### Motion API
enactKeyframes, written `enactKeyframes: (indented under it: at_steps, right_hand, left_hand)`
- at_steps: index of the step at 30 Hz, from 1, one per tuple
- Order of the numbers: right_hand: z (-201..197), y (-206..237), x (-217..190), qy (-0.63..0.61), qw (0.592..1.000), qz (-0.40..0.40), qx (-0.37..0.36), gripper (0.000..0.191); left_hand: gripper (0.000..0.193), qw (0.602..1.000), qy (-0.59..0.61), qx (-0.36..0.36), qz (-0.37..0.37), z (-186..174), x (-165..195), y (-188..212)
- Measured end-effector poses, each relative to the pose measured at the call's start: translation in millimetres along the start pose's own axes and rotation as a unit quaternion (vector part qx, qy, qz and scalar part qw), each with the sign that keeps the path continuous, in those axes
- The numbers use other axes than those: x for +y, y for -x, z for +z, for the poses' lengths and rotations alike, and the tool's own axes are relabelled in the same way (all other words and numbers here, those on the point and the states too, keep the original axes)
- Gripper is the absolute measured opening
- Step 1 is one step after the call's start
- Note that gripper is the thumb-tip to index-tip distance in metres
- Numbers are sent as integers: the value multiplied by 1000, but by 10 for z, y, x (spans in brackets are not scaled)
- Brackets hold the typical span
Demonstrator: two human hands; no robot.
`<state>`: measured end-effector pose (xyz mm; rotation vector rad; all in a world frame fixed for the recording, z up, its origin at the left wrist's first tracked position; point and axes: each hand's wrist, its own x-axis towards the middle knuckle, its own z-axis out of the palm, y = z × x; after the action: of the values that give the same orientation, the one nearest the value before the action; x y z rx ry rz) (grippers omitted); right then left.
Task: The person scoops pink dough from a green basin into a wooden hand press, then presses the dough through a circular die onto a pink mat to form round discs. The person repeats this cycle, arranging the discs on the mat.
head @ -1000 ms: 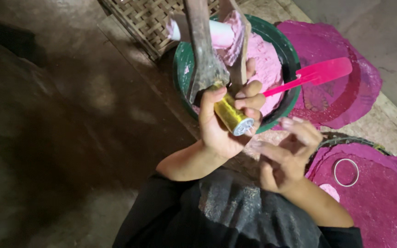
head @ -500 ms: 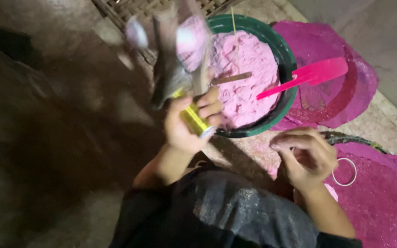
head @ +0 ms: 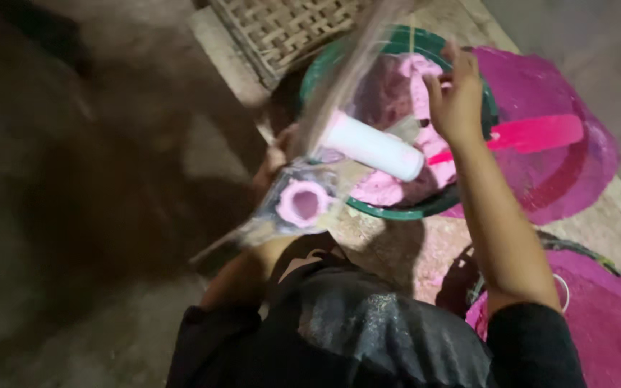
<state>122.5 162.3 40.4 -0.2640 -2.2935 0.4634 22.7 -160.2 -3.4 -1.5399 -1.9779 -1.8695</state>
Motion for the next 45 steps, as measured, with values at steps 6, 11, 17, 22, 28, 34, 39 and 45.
enactKeyframes:
  at_steps: [6, 11, 17, 22, 28, 34, 39, 45]
  right_hand:
    - [474, -326, 584, -90, 995, -34, 28, 36]
    - [-96, -90, 497, -74, 970, -121, 198, 45]
    - [-1091, 1079, -410, -228, 952, 48, 196, 32]
    - [-1373, 1691, -1051, -296, 952, 25, 80, 22]
    - [-1204, 970, -1696, -267, 933, -173, -169, 16]
    - [-578, 631, -1977, -242, 910, -324, -89, 20]
    - [-655, 551, -2071, -242, 918, -306, -69, 11]
    - [-694, 617, -2123, -263, 916, -300, -53, 3]
  left_hand:
    - [43, 994, -106, 9, 21, -15, 341, -100]
    - [45, 984, -164, 69, 16, -89, 317, -89]
    - [48, 969, -221, 110, 11, -301, 322, -77]
    - [50, 965, -238, 113, 13, -385, 398, -82]
    - [53, 970, -217, 107, 20, -315, 493, -76]
    - [53, 971, -210, 104, 38, -269, 537, -44]
    - [51, 978, -175, 111, 32, -263, 537, -10]
    - [52, 979, -168, 110, 32, -269, 555, 13]
